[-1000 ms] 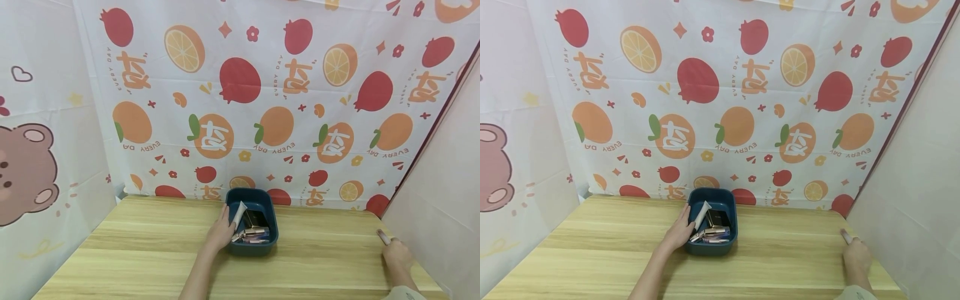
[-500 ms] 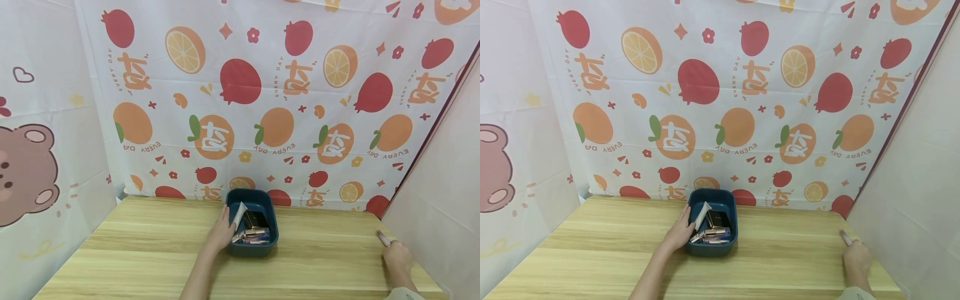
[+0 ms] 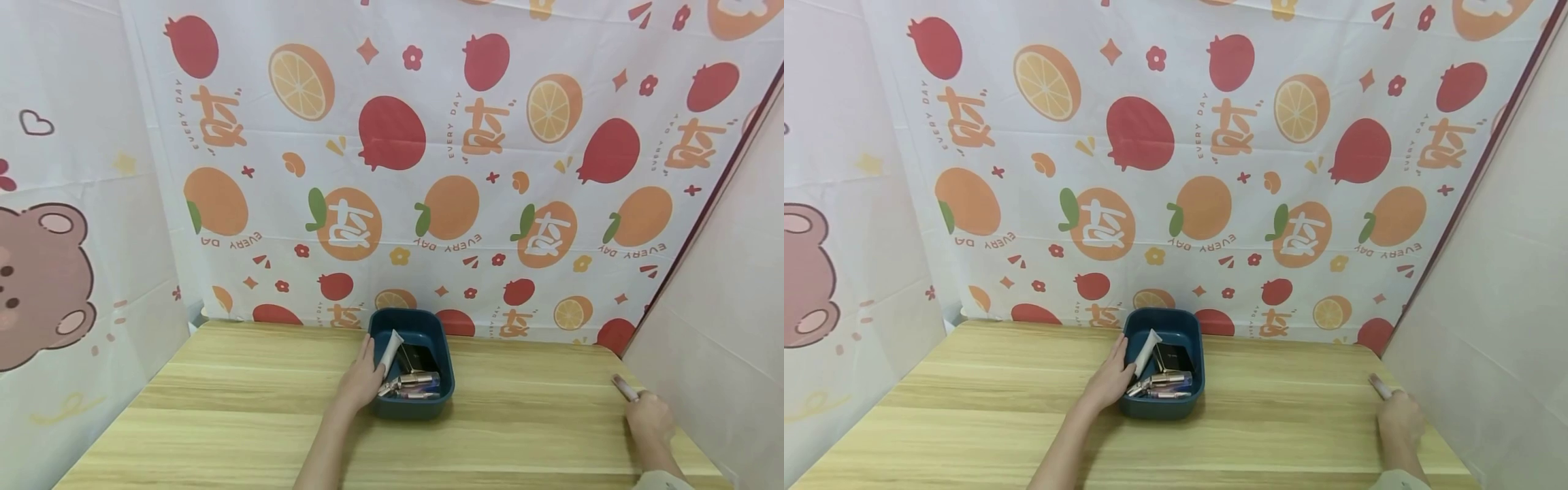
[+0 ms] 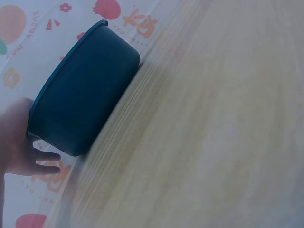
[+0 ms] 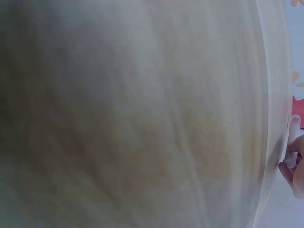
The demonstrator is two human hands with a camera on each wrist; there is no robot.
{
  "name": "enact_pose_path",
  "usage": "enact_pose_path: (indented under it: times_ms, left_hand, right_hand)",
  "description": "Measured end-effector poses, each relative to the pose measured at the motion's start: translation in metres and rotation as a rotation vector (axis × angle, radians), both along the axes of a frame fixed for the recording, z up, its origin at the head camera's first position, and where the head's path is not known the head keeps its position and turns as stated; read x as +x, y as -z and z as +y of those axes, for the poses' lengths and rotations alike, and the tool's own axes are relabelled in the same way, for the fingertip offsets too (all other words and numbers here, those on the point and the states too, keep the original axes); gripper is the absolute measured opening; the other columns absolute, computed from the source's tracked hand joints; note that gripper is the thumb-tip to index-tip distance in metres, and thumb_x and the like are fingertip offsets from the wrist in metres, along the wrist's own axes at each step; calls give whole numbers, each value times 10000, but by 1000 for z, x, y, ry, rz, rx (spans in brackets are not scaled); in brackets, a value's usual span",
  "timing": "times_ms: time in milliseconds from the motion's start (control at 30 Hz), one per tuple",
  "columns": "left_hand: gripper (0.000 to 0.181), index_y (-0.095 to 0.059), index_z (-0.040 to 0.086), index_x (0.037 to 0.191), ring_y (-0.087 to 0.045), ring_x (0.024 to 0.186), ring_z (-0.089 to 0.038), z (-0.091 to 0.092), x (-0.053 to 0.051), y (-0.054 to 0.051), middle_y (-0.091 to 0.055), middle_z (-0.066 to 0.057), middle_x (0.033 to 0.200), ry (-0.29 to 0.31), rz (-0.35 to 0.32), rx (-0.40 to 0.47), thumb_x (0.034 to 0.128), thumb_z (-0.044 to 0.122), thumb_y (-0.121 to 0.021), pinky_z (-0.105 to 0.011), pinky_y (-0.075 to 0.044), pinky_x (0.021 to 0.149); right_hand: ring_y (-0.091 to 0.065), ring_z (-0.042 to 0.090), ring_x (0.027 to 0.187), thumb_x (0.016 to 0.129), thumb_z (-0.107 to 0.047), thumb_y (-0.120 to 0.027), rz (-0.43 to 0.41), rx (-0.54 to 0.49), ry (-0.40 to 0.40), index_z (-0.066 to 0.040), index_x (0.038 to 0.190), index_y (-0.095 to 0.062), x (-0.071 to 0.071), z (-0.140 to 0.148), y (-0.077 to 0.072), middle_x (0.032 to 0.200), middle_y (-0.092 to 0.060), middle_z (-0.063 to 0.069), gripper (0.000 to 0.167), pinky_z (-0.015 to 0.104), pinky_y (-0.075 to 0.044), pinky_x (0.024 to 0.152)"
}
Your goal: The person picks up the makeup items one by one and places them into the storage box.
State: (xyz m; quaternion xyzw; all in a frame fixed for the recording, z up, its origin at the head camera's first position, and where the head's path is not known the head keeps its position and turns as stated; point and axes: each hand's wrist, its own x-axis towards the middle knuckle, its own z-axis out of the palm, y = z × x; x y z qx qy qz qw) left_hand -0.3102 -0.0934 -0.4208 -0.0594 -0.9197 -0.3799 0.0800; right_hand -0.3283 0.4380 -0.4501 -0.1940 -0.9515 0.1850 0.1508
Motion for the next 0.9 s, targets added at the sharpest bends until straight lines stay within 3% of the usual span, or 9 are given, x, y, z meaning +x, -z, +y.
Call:
enact_pose_path:
  times_ms: [400,900]
  left_hand:
    - [569,-226,-74,1415,-324,1249,-421,-1,0,0,-125,-170,1502,3,-4,-2,944,181,-419,-529,-288,992]
    - [565,-234,-80,1410,-345,1223,-449,-1,-1,0,-136,-173,1498,3,-2,-7,940,173,-419,-541,-306,974]
  right_hand:
    - [-541,440,710,805,-75,-514,40,12,-7,129,1033,-546,1,0,3,847,-540,348,308,474,-444,557]
    - [-526,512,807,856,-97,-451,57,18,-39,115,1081,-548,0,-7,0,952,-535,372,324,491,-432,592]
